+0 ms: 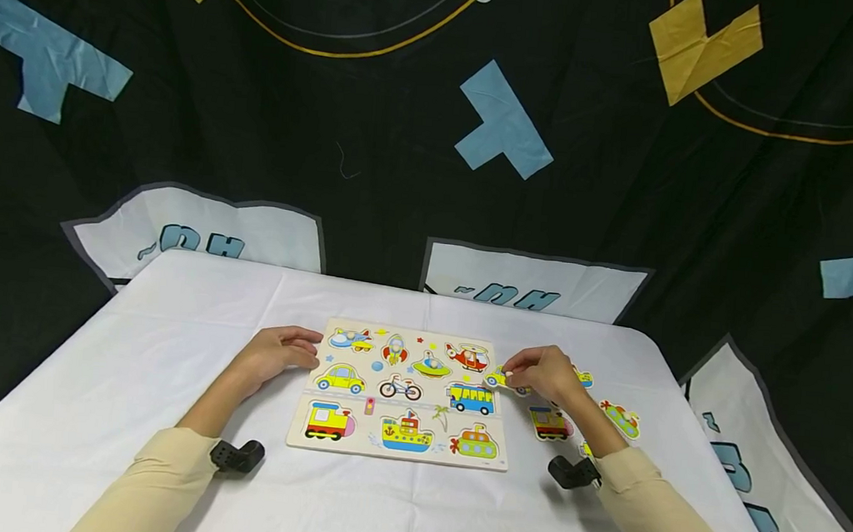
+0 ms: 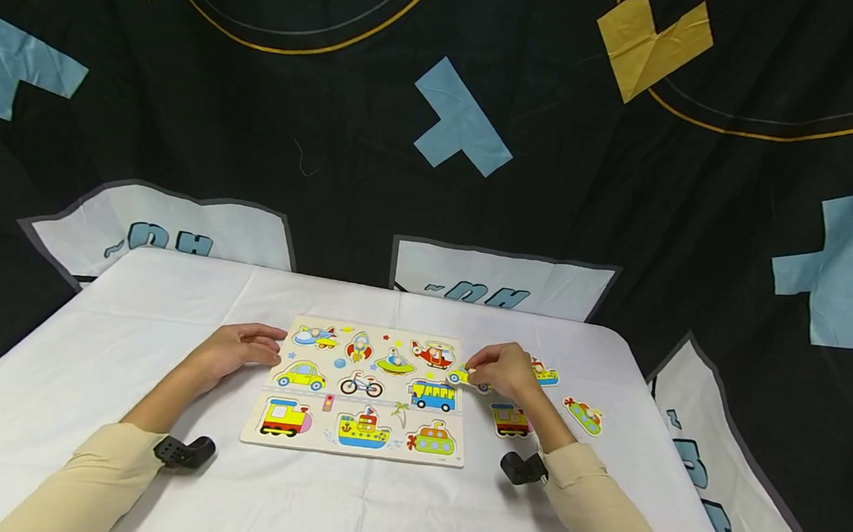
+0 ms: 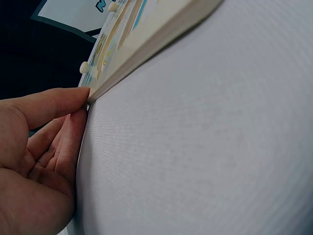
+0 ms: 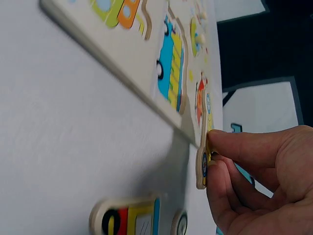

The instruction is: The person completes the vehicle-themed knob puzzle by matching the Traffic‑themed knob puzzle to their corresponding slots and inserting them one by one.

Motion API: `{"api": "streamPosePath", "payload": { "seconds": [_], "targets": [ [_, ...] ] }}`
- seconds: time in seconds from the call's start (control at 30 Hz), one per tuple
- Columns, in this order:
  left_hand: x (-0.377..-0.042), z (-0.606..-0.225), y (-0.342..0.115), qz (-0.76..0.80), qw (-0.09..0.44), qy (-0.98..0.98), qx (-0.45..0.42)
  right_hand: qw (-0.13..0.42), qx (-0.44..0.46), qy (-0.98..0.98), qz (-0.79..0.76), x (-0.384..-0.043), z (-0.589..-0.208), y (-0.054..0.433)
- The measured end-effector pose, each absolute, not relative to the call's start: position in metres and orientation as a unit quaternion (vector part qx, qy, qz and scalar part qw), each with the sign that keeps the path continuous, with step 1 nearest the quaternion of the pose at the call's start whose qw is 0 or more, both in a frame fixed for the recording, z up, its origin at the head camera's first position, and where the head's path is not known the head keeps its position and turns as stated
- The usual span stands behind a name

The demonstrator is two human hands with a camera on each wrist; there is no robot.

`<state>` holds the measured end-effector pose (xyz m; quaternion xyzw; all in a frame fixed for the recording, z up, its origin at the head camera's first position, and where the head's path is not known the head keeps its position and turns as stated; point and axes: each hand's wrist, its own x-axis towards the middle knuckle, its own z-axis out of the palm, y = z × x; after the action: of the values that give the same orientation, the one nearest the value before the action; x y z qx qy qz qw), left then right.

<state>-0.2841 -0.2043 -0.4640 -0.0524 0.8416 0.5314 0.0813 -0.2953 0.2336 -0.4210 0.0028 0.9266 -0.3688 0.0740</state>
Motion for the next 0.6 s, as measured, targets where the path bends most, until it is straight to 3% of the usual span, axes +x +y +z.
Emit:
{"api": "streamPosePath", "payload": {
  "seconds": [0.6],
  "targets": [
    [-0.282,-0.462,-0.203,0.526,0.084,0.845,-0.058,0.06,-0.02,0.926,-0.372,-0.304,-0.414,0.178]
  ]
}}
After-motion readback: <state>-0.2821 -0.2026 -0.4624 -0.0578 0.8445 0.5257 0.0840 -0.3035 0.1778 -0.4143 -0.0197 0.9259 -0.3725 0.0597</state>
